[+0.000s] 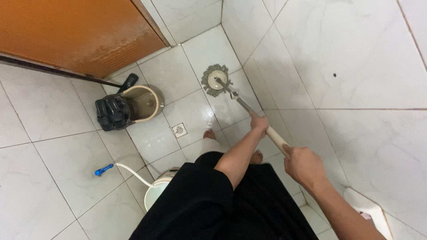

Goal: The person mops the tiled bathroom floor using a spin mop, periodically pouring water from a small container onto the floor near a drain and moving objects aside to reach corners.

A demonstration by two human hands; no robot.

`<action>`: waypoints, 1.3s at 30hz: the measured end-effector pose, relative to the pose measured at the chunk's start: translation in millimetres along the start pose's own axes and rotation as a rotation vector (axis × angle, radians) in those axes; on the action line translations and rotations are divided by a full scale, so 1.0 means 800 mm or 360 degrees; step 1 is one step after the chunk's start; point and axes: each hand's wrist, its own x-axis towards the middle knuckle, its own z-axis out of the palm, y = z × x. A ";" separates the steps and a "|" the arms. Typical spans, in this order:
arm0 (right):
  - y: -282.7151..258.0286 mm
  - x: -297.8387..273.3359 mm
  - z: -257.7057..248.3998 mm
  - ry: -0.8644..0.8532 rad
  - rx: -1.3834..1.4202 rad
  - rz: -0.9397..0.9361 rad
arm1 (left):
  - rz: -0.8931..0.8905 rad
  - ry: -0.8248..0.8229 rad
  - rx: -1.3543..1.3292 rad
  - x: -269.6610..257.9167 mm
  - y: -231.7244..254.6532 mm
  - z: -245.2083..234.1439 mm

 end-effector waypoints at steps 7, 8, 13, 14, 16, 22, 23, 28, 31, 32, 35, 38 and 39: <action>0.007 0.008 0.054 0.0152 0.0105 -0.0145 | 0.0046 0.0039 0.0186 0.007 0.000 -0.030; 0.003 0.010 0.065 0.0143 0.0101 -0.0136 | 0.0064 0.0048 0.0178 0.021 -0.007 -0.039; -0.078 0.080 0.083 -0.0027 0.0222 -0.0038 | 0.0273 0.0127 0.0095 0.138 0.029 -0.105; -0.096 0.090 0.083 0.0026 0.0193 -0.0111 | 0.0298 0.0137 0.0091 0.155 0.039 -0.127; -0.131 0.116 0.078 0.0130 0.0417 -0.0218 | 0.0367 0.0134 0.0061 0.182 0.072 -0.159; -0.193 0.172 0.050 0.0120 0.0540 -0.0314 | 0.0266 0.0146 -0.0221 0.201 0.134 -0.207; -0.191 0.164 0.055 0.0220 0.0575 -0.0368 | 0.0258 0.0156 -0.0231 0.199 0.128 -0.206; -0.134 0.127 0.061 0.0254 0.0476 -0.0382 | 0.0335 0.0088 0.0147 0.176 0.090 -0.161; -0.080 0.070 0.067 0.0103 0.0333 -0.0315 | 0.0200 -0.0029 0.0365 0.146 0.038 -0.111; -0.063 0.052 0.063 -0.0003 0.0271 -0.0264 | 0.0217 -0.0034 0.0371 0.136 0.029 -0.098; 0.000 -0.013 0.068 0.0133 0.0315 -0.0430 | 0.0185 0.0001 0.0184 0.098 -0.045 -0.061; 0.033 -0.041 0.079 0.0263 0.0419 -0.0440 | 0.0232 -0.0076 -0.0084 0.086 -0.087 -0.030; 0.038 -0.040 0.083 0.0294 0.0450 -0.0437 | 0.0249 -0.0078 -0.0103 0.086 -0.092 -0.026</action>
